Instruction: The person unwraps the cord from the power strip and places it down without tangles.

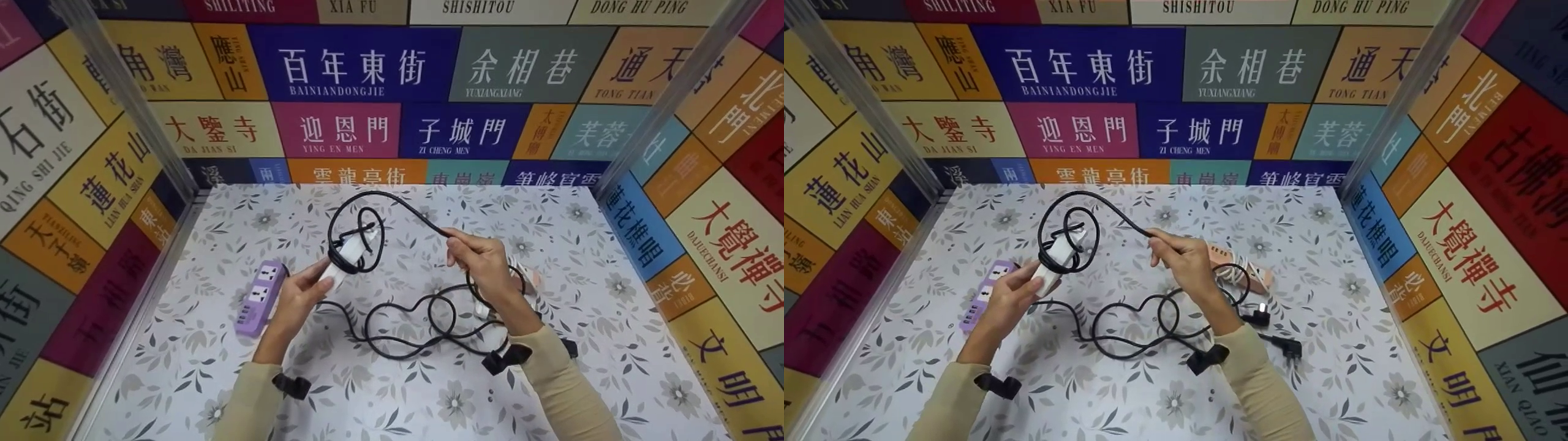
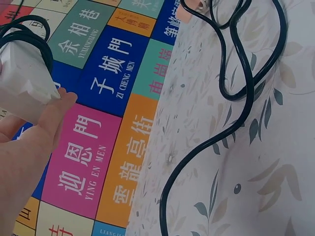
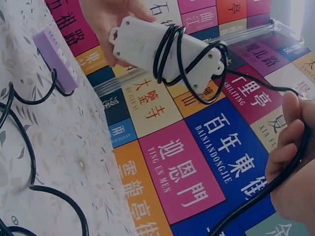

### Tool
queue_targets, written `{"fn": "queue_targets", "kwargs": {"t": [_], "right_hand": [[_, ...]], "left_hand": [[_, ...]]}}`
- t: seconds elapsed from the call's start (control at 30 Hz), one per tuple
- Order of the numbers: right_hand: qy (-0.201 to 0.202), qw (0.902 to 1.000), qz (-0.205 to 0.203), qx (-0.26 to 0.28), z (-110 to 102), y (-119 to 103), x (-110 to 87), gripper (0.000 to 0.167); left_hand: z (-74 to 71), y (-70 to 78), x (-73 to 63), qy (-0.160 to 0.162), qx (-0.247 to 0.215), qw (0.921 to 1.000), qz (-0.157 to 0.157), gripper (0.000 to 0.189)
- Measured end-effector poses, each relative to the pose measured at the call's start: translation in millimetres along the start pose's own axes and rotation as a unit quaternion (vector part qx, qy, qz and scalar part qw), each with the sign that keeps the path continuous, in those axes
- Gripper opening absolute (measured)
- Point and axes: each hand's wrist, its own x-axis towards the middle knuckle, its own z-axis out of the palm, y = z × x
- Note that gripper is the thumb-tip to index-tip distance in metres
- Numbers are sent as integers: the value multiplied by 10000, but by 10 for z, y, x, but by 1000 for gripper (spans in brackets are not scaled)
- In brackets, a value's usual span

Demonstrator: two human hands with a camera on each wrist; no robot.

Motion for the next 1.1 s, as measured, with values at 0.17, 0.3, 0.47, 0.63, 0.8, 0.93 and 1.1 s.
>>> {"fn": "queue_targets", "kwargs": {"t": [0.17, 0.3, 0.47, 0.63, 0.8, 0.93, 1.1], "right_hand": [[-1112, 9926, -390, 284, -54, -44, -55, 24], [-2038, 9751, -798, 370, -141, -36, -101, 25], [-2999, 9461, -1198, 236, -282, -33, -174, 25], [-3847, 9185, -898, 171, -453, -29, -290, 33], [-4434, 8958, -256, -176, -624, -36, -403, 31], [-4492, 8915, 185, -552, -748, -18, -466, 27], [-4360, 8960, 481, -695, -883, 49, -563, 24]], "left_hand": [[-22, -18, -6, 126, 54, 9999, -40, 49], [-52, -8, -9, 293, 34, 9995, -121, 51], [-93, 14, -11, 501, -371, 9977, -261, 53], [-134, 48, -25, 812, -853, 9916, -544, 55], [-188, 64, -29, 941, -1047, 9888, -501, 57], [-213, 73, -29, 881, -1099, 9894, -349, 57], [-223, 88, -41, 954, -1486, 9841, -172, 58]]}}
